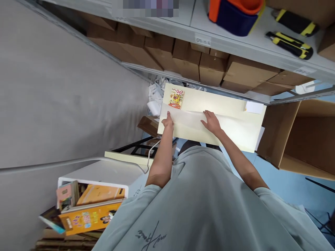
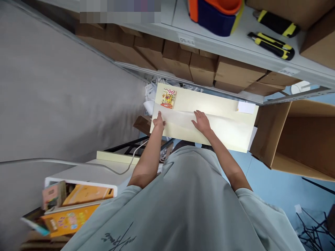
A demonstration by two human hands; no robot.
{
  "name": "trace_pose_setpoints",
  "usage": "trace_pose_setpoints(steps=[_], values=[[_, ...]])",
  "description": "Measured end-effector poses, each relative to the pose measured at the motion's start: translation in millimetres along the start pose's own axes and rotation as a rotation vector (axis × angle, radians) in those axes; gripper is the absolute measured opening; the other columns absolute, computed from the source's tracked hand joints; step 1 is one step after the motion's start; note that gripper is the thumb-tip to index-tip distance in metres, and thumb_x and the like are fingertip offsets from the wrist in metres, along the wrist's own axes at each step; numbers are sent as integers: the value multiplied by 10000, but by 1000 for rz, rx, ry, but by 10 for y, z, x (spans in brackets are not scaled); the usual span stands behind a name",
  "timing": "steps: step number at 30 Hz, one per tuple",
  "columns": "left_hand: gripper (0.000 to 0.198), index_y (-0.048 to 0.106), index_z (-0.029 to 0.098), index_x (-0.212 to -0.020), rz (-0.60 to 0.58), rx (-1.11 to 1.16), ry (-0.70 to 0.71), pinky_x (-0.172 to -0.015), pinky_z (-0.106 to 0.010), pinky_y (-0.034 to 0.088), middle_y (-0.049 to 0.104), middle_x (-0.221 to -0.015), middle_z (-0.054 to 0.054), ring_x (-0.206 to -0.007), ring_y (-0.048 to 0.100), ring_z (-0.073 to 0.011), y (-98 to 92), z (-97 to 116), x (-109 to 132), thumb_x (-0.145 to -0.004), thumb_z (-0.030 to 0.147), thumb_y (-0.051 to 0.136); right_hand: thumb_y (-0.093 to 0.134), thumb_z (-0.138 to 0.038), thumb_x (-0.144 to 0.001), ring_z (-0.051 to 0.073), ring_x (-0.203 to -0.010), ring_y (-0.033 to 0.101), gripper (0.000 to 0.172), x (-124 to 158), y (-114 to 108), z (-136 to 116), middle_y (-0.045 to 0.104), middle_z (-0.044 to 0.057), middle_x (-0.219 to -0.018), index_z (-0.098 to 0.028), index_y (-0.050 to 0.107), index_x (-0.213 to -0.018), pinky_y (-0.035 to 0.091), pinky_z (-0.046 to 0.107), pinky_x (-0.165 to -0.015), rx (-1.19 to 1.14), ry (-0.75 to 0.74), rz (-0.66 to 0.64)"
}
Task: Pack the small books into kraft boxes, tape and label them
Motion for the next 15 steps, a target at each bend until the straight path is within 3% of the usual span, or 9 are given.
trace_pose_setpoints(steps=[3,6,9,12,15], values=[[354,585,213,-1015,10,40,-163,-634,-251,545,591,-726,26,-707,666,-163,-18,13,-196,-980,480,815,652,-367,-1048,391,-1480,513,590,-366,146,-295,620,206,-1579,-132,558,-1582,410,565,-1262,27,-44,-58],[251,599,216,-936,-76,151,-241,-601,-202,519,547,-654,62,-597,578,-108,-12,41,-347,-963,329,821,751,-370,-988,394,-1379,586,570,-720,340,-566,727,188,-1385,-156,622,-1500,424,561,-1227,74,-44,-181],[151,641,214,-944,-160,264,-263,-704,-199,583,659,-731,24,-685,664,-102,-129,82,-448,-936,248,788,761,-353,-972,383,-1290,625,428,-965,490,-794,734,175,-1296,-174,689,-1354,477,524,-1148,111,-44,-259],[98,687,221,-982,-346,515,-188,-840,-225,619,771,-907,-24,-903,762,-134,-376,167,-490,-887,225,710,694,-302,-998,360,-1266,639,250,-1032,555,-988,698,178,-1318,-171,709,-1210,503,472,-1098,103,-93,-283],[206,725,213,-984,-556,725,-126,-868,-270,626,806,-1016,-41,-1040,777,-195,-681,244,-461,-790,234,658,722,-294,-953,332,-1214,666,278,-959,566,-1137,685,159,-1339,-180,671,-1201,513,437,-1072,59,-122,-291]])
Point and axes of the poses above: each hand's wrist, its own x-axis away from the middle knuckle, its own y-axis out of the palm, z = x × y, the point moved 4 cm from there along -x, towards the middle knuckle
